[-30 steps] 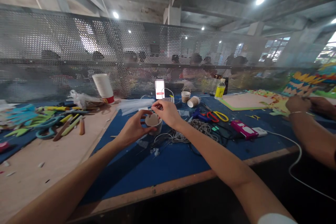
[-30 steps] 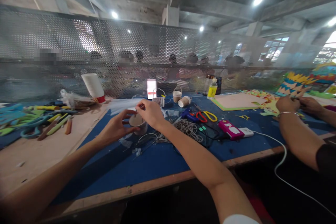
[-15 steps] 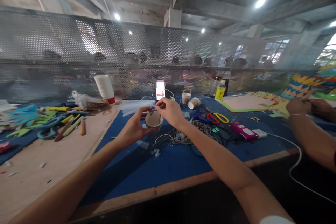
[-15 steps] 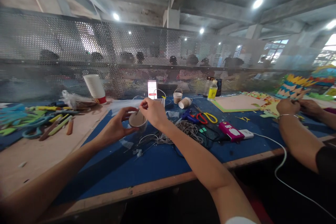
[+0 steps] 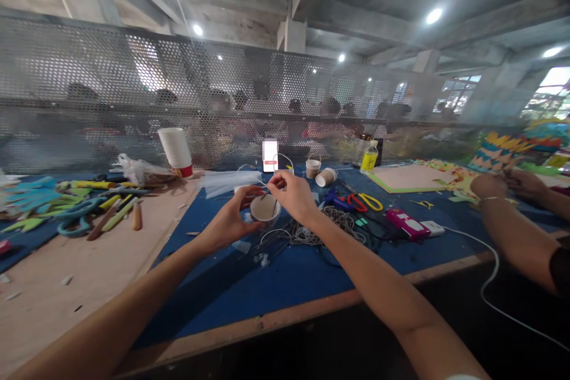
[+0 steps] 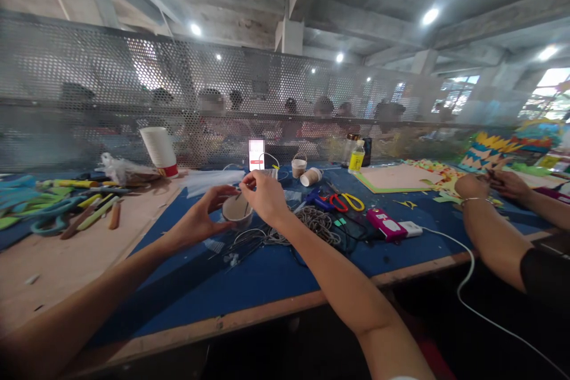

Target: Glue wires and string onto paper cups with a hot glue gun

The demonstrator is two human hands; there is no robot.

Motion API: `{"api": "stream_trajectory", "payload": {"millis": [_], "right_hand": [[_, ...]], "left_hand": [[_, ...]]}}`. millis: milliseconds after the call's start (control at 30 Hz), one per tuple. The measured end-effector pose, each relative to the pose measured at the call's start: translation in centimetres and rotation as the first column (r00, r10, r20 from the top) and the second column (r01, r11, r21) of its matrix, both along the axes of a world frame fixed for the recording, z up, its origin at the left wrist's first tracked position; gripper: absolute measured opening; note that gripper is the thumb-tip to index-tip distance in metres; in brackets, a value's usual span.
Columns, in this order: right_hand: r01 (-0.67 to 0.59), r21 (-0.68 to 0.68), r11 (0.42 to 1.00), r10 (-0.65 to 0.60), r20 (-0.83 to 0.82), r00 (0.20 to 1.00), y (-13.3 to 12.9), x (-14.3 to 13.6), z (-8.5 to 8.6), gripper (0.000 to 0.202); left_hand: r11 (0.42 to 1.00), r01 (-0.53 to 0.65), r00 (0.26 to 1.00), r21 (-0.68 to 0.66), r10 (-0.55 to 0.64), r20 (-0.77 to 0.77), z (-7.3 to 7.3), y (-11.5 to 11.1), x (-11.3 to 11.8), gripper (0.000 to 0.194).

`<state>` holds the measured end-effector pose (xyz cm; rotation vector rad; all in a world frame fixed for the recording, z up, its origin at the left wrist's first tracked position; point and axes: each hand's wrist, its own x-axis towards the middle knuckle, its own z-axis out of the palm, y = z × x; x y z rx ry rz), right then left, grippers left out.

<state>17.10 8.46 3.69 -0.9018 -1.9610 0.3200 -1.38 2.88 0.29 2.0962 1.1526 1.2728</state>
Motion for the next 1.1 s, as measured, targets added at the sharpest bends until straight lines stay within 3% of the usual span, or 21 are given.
{"api": "stream_trajectory", "payload": {"millis": [200,500,833,1100], "right_hand": [[-0.059,-0.067,0.996,0.058,-0.029,0.998,0.6,-0.1,-0.6,0.012],[-0.074,-0.092,0.993,0.071,-0.037,0.997,0.5,0.2,-0.7,0.036],[-0.009,-0.106,0.994,0.011,0.018,1.0,-0.1,1.1,0.2,0.052],[0.04,-0.087,0.995,-0.041,-0.009,0.999,-0.8,2.6,1.5,0.054]], "left_hand": [[0.997,0.043,0.999,-0.061,-0.041,0.026,-0.3,0.0,0.1,0.066],[0.994,0.062,0.995,-0.094,-0.054,0.085,-0.5,0.4,-0.1,0.067],[0.999,0.04,0.999,0.037,-0.041,0.032,-0.5,0.1,0.1,0.064],[0.949,-0.111,0.99,0.296,0.133,-0.055,-0.1,-0.6,0.6,0.065]]}}
